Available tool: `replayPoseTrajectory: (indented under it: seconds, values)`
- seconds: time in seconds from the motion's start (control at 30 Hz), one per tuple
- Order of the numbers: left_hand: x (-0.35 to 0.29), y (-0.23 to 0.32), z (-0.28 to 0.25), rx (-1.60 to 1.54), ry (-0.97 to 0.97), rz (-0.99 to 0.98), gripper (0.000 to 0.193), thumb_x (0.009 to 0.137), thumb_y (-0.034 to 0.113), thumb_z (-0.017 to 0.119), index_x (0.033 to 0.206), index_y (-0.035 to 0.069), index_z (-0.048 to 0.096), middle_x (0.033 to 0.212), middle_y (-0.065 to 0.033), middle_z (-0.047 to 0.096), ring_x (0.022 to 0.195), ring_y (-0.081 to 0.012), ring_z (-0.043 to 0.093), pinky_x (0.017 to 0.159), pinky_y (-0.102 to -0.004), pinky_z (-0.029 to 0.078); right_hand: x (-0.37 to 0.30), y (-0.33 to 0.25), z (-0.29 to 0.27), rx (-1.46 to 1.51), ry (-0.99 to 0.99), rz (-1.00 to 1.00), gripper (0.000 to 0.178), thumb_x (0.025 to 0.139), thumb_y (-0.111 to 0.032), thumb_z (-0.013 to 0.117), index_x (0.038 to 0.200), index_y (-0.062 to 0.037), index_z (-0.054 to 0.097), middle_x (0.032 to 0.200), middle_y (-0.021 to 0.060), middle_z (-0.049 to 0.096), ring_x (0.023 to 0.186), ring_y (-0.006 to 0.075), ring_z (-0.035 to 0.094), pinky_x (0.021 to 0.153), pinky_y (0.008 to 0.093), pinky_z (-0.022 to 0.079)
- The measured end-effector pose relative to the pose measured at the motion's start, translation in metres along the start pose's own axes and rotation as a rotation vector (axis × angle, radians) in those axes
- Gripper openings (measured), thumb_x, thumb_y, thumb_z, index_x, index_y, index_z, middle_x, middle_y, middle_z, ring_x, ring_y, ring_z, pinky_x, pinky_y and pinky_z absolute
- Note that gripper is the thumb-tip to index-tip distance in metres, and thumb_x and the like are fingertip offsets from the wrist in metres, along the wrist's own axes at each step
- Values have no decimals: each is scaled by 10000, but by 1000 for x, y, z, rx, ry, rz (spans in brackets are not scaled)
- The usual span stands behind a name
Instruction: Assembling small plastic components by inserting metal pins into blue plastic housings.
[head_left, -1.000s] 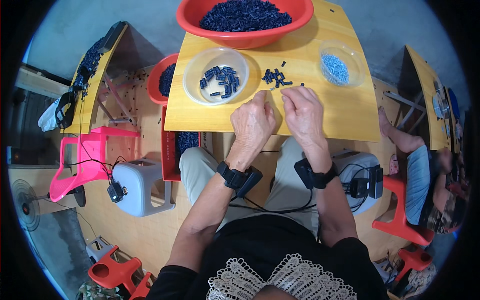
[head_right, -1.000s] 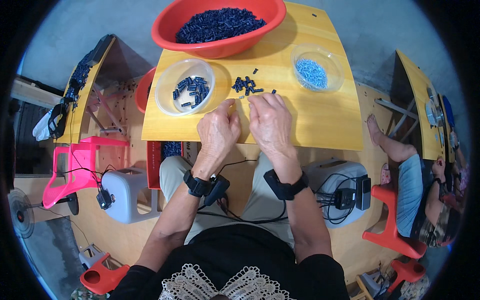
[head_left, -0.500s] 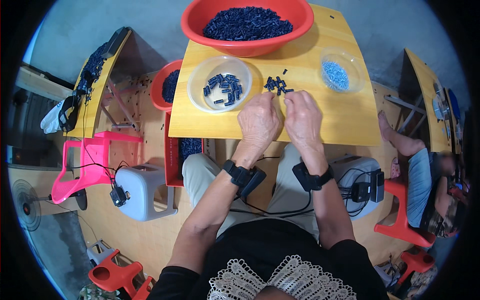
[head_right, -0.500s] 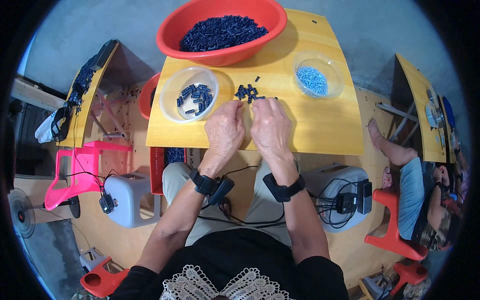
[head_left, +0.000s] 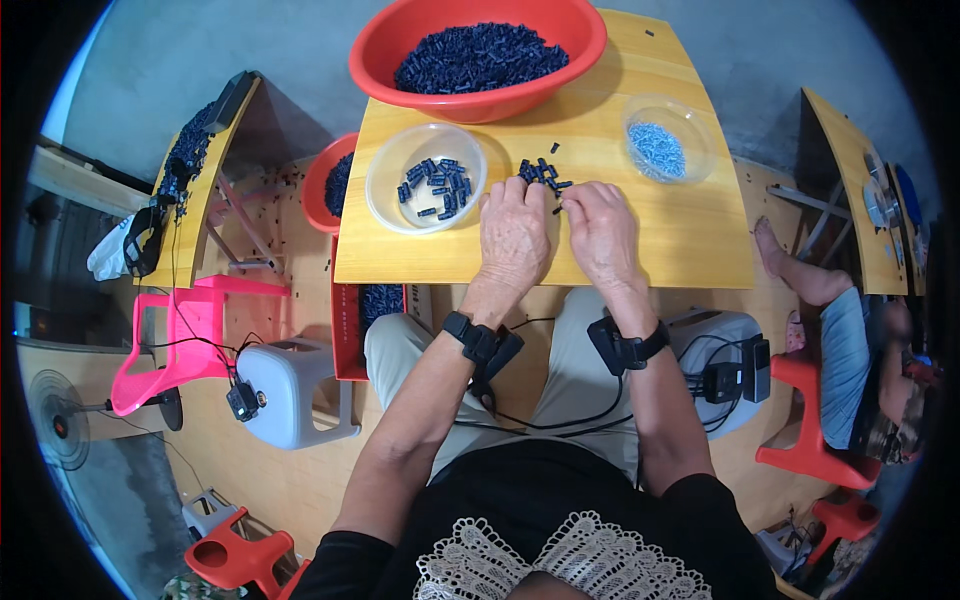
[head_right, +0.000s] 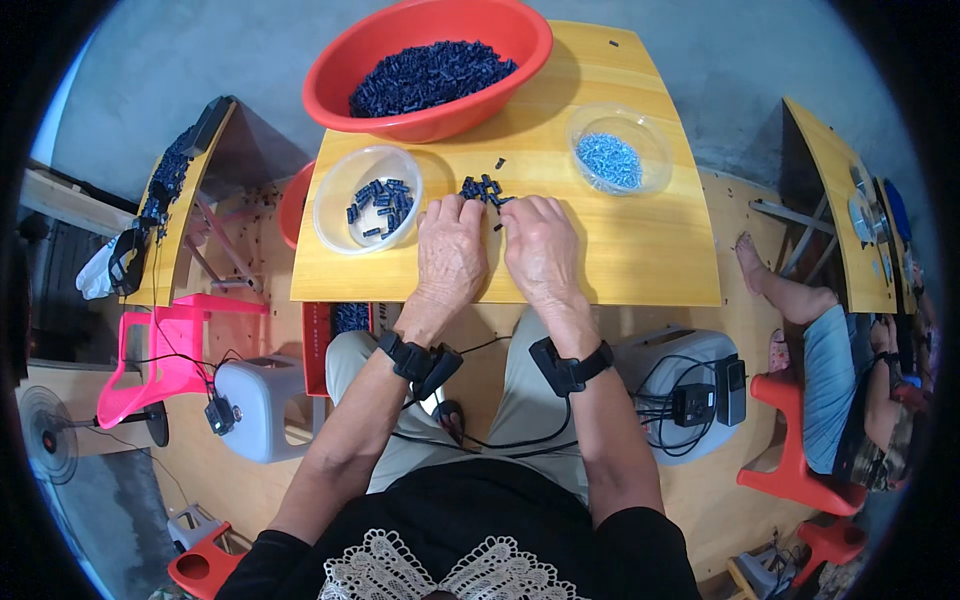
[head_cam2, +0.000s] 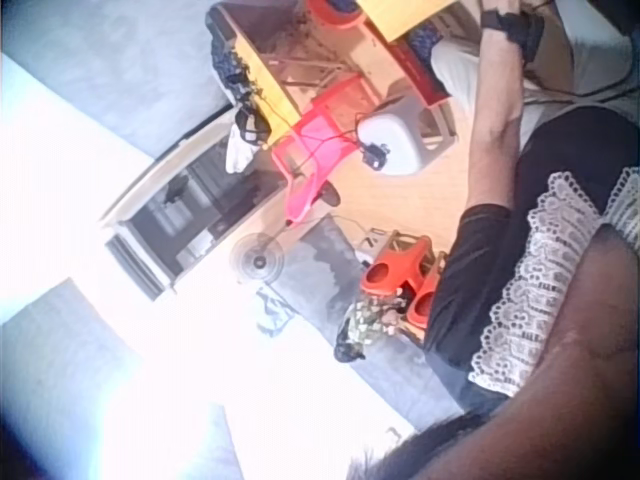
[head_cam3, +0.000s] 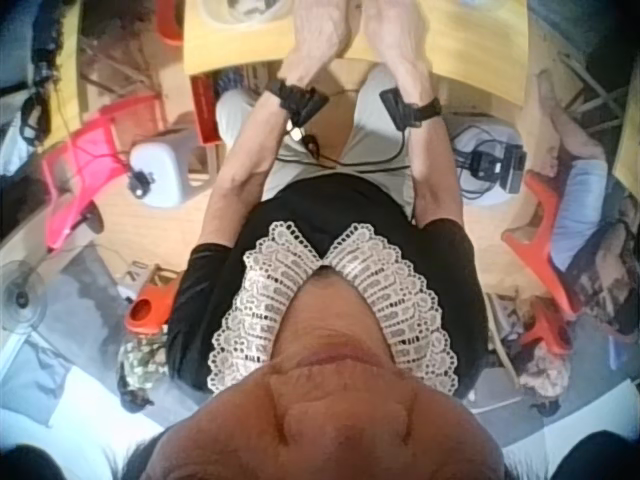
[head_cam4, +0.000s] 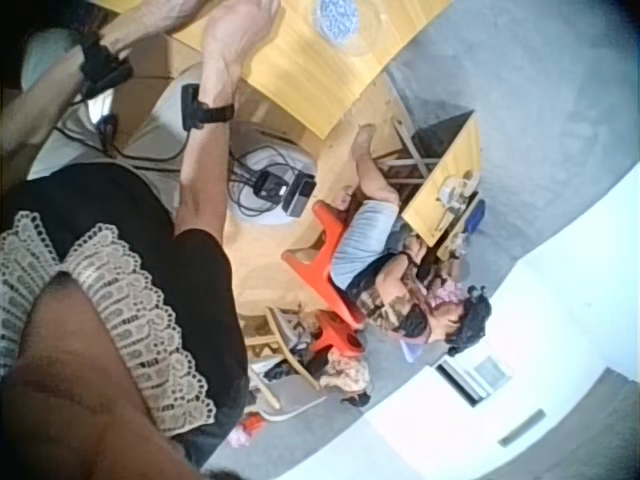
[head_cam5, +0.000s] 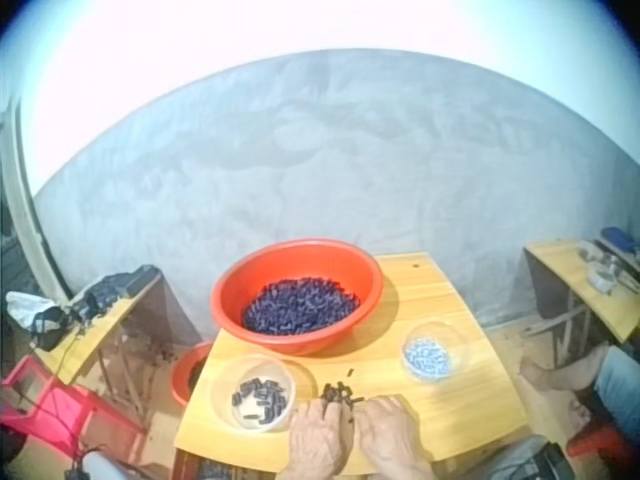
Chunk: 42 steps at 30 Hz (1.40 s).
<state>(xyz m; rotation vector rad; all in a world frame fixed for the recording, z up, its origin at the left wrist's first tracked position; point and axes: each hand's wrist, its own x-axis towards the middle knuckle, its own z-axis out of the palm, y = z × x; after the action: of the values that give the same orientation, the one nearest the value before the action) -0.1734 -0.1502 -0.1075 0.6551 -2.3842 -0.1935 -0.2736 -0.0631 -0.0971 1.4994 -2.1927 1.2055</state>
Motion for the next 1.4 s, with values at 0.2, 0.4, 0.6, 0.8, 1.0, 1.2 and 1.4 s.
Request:
replayPoseTrajectory:
  seconds: [0.2, 0.4, 0.6, 0.8, 1.0, 1.2, 1.4]
  values:
    - [-1, -1, -6, -121, 129, 10, 163, 755, 7, 602, 917, 20, 586, 870, -141, 548, 820, -322, 513, 727, -408, 420, -27, 2, -13, 530, 43, 507, 56, 831, -23, 616, 880, 3, 623, 777, 55, 644, 674, 129, 574, 648, 248, 466]
    - [-28, 13, -33, -399, 247, -26, 157, 734, -51, 614, 877, 11, 594, 843, -132, 569, 795, -314, 545, 704, -383, 437, -37, -12, -27, 778, 33, 615, 93, 822, -11, 648, 914, 4, 640, 794, -7, 633, 699, 52, 552, 639, 212, 467]
    - [-62, 28, -66, -1260, -82, -742, 199, 822, 14, 670, 1020, -5, 654, 885, -41, 656, 761, -78, 593, 712, -202, 483, -49, -43, -42, 935, -156, 634, 134, 817, 23, 640, 949, 8, 653, 832, 17, 643, 725, 67, 583, 656, 207, 484]
    - [-67, 28, -95, -1509, -122, -785, 190, 819, 16, 671, 1004, -21, 650, 831, -55, 659, 732, -107, 608, 699, -229, 508, -53, -83, -52, 997, -174, 479, 145, 818, 64, 618, 954, 29, 653, 879, 40, 652, 763, 92, 608, 683, 220, 504]
    - [-83, 21, -111, -1624, -117, -872, 152, 822, -3, 655, 973, -25, 651, 813, -85, 660, 704, -138, 624, 672, -252, 519, -61, -97, -53, 1008, -150, 542, 151, 819, 57, 613, 959, 24, 656, 872, 54, 653, 778, 90, 603, 697, 225, 499]
    - [-97, 18, -123, -1664, -41, -963, 101, 797, -31, 641, 897, -27, 655, 745, -60, 650, 658, -103, 600, 632, -219, 487, -40, -34, -27, 552, -48, 474, 150, 819, -17, 637, 962, 23, 657, 858, 40, 656, 720, 66, 568, 658, 200, 461]
    - [-98, 19, -136, -1747, 22, -981, 104, 789, -41, 639, 892, -30, 651, 758, -60, 649, 667, -104, 601, 638, -217, 486, -50, -95, -53, 676, -256, 495, 150, 823, -15, 639, 969, 12, 660, 835, 34, 657, 728, 64, 572, 656, 194, 453]
